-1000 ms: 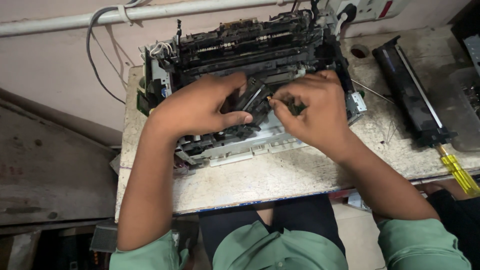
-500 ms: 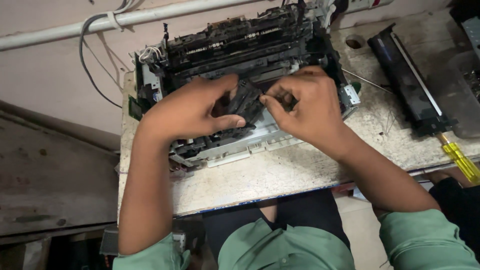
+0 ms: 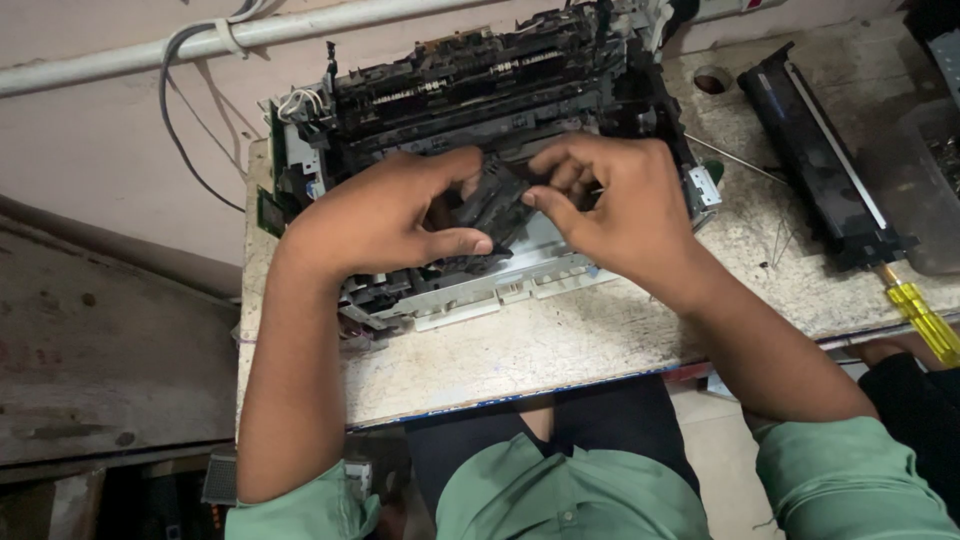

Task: The person disassembles a printer by removing a black plastic housing and a toner cartridge. They then reassemble the unit by inserting the cartridge and reattaching the housing, using both hands to align and secure the parts.

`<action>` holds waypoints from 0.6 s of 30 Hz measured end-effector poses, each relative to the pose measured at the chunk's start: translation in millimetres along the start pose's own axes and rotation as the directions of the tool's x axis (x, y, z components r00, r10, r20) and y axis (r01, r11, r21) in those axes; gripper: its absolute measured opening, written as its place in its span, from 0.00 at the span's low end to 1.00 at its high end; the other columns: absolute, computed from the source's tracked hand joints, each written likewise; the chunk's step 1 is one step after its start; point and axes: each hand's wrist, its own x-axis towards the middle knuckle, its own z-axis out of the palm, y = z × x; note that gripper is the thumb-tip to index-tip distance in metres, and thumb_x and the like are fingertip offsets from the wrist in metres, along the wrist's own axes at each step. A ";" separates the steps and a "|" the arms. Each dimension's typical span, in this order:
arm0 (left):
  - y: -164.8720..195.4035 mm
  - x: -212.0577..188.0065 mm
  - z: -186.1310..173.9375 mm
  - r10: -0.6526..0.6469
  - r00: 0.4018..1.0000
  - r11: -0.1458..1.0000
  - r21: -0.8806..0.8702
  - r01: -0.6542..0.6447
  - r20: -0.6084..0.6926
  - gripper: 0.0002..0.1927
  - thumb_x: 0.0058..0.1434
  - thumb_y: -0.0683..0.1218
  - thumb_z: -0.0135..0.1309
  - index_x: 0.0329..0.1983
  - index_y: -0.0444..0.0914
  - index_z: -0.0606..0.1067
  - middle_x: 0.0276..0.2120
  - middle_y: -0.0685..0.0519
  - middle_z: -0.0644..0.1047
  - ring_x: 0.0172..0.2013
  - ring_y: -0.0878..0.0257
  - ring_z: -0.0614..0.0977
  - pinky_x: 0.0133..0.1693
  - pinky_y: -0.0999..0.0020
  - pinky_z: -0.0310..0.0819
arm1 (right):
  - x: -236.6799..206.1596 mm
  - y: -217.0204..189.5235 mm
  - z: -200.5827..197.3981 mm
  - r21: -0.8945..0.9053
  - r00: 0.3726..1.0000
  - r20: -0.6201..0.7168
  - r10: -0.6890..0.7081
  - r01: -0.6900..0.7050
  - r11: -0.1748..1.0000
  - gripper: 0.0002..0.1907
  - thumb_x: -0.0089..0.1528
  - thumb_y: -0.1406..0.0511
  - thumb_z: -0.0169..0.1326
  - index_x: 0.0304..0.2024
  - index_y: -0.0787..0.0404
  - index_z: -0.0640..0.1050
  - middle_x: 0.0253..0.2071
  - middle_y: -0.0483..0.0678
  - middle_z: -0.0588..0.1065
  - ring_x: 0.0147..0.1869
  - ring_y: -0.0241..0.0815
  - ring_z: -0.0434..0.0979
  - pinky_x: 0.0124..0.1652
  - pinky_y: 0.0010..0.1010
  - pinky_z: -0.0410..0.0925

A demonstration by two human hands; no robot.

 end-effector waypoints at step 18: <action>-3.5 -1.5 0.8 -0.038 0.999 0.999 0.012 0.038 -0.010 0.25 0.55 0.56 0.67 0.44 0.37 0.69 0.20 0.47 0.76 0.20 0.57 0.79 0.23 0.60 0.69 | 3.4 -4.3 -4.7 0.040 0.999 0.027 -0.045 0.044 0.998 0.11 0.61 0.70 0.64 0.44 0.70 0.80 0.33 0.53 0.81 0.35 0.37 0.84 0.28 0.23 0.74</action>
